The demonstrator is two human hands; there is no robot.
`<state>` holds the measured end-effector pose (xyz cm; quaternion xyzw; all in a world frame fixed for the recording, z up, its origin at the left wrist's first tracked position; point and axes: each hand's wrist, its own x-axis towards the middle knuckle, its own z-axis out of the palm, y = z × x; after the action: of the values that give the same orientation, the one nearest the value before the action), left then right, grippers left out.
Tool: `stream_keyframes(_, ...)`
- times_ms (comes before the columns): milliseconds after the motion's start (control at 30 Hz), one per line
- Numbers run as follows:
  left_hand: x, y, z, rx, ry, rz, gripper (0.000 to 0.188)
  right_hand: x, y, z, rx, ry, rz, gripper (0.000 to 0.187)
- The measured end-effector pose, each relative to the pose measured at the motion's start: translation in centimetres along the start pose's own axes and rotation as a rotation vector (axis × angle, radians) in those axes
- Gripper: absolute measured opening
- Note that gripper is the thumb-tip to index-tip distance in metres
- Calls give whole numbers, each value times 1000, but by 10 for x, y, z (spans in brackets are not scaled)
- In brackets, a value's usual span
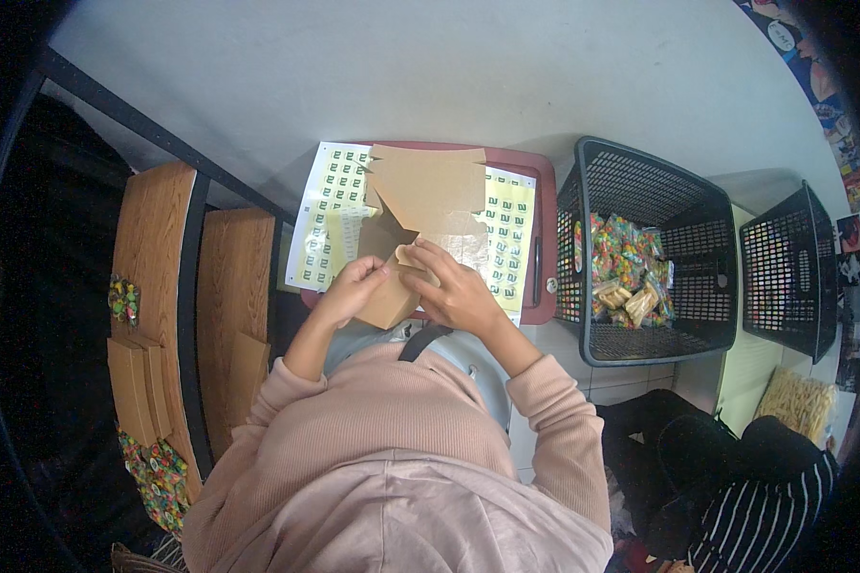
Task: The person folds a flat cardboard sheet into a small box, tucks flaps, and secures edges. They then place a small bag of colorful candies into the finished box.
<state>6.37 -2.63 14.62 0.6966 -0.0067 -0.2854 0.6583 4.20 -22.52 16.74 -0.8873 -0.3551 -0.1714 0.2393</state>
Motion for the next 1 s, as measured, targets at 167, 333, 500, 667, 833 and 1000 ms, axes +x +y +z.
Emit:
stream_keyframes(167, 3, -2, -2, 39, -10, 13, 15, -3, -1, 3, -34, -33, 20, 54)
stream_keyframes(333, 1, 3, -1, 89, 10, 35, 15, 0, -2, 2, -62, -36, 17, 57)
stream_keyframes(500, 1, 4, 1, 59, 15, 34, 16, -1, -1, 3, -53, -48, 19, 59)
stream_keyframes(667, 2, 5, 2, 23, 9, 8, 16, -1, -1, 3, -58, -43, 27, 56)
stream_keyframes(833, -3, 9, 2, 12, -11, 55, 15, 2, 1, -1, -24, -47, 23, 49)
stream_keyframes(1000, -1, 6, -1, -37, -44, 3, 15, 2, 13, 9, 212, 41, 96, 42)
